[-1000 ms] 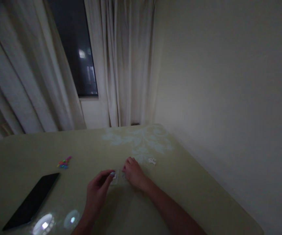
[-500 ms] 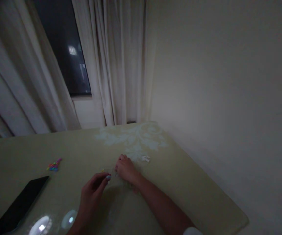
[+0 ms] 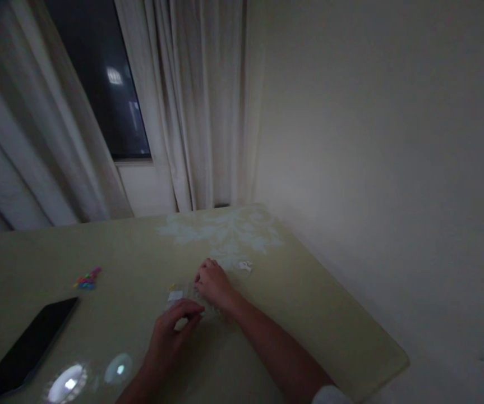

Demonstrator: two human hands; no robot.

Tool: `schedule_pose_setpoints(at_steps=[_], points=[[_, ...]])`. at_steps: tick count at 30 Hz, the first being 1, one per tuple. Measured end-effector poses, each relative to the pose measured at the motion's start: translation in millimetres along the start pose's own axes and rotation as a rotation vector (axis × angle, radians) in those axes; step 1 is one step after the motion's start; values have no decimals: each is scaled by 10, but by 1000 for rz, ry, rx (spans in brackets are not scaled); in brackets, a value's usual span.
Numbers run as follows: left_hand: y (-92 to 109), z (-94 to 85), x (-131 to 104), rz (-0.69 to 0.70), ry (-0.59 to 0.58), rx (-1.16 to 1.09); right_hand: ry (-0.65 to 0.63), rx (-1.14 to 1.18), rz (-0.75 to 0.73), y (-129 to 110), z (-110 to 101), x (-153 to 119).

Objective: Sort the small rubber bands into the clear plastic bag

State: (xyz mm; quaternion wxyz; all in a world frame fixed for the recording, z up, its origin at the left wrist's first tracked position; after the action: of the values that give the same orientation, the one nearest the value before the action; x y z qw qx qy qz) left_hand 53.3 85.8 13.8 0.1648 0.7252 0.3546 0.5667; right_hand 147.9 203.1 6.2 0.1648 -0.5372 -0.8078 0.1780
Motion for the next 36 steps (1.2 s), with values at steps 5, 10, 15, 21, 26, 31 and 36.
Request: schedule_pose_setpoints(at_steps=[5, 10, 15, 21, 26, 31, 36], points=[[-11, -181, 47, -6, 62, 56, -47, -50, -78, -45, 85, 74], [-9, -281, 91, -3, 103, 76, 69, 66, -60, 127, -107, -221], [12, -64, 15, 67, -25, 57, 64, 63, 6, 88, -141, -160], [29, -1, -17, 103, -86, 102, -25, -2, -18, -120, -11, 130], [45, -198, 70, 108, 48, 104, 58, 301, 21, 53, -275, -299], [43, -127, 23, 63, 8, 27, -54, 818, -58, 110, -311, -910], [55, -152, 11, 53, 28, 12, -112, 927, -16, 48, -242, -947]])
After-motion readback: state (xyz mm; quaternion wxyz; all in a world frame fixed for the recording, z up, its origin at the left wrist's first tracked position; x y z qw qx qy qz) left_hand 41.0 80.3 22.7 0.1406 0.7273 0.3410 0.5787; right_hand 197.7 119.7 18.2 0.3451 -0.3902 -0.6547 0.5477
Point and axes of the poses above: each hand's wrist, its own x-axis towards the middle knuckle, its own z-axis out of the palm, y = z × x, the point moved 7 cm from there along x, towards the middle knuckle, and after that the axes turned 14 degrees about z, right-handed, at the moved point
